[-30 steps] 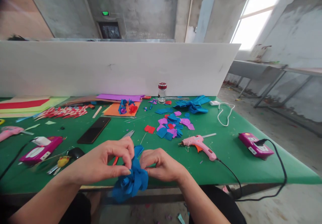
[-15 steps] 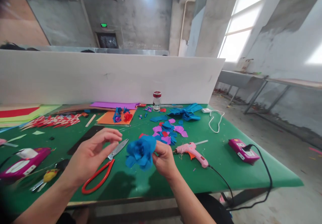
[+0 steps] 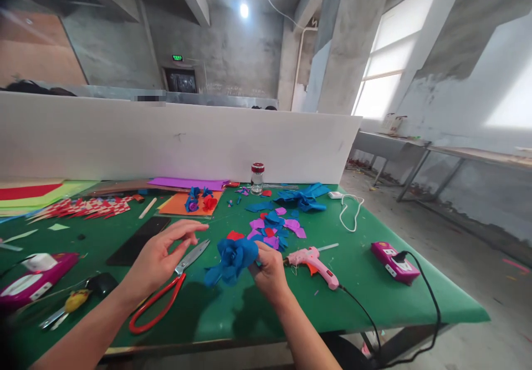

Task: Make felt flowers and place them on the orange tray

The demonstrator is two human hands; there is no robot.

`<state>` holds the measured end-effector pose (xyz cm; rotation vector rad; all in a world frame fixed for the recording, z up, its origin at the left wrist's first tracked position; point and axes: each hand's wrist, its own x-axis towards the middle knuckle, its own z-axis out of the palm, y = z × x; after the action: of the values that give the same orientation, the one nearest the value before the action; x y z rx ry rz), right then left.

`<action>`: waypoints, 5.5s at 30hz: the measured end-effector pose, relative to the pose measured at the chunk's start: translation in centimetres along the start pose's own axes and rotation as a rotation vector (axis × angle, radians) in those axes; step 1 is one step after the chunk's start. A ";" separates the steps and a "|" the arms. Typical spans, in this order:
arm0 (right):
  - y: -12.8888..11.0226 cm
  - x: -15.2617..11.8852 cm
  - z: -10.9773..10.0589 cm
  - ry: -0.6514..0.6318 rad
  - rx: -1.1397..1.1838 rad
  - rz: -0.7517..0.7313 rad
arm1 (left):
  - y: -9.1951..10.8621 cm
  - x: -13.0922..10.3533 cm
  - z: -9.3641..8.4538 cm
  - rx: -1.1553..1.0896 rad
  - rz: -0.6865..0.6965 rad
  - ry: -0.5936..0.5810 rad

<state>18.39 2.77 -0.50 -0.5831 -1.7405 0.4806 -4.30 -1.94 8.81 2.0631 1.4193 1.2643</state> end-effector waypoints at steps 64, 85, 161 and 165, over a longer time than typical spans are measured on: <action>-2.6 0.0 0.9 -0.138 0.053 -0.016 | 1.3 -0.7 2.7 -0.647 -0.418 -0.231; -1.3 0.1 0.8 0.107 -0.038 0.151 | -0.4 0.0 2.5 -0.758 -0.498 -0.032; -1.3 0.3 2.1 0.185 0.873 0.877 | -2.5 -2.6 8.6 -0.711 -0.581 -0.171; -1.3 0.2 2.3 0.176 0.916 0.937 | -2.4 -2.7 8.8 -0.823 -0.631 -0.183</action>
<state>15.91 1.83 -0.08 -0.6906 -0.8201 1.6960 1.18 -1.46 1.09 1.0403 1.0646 1.0782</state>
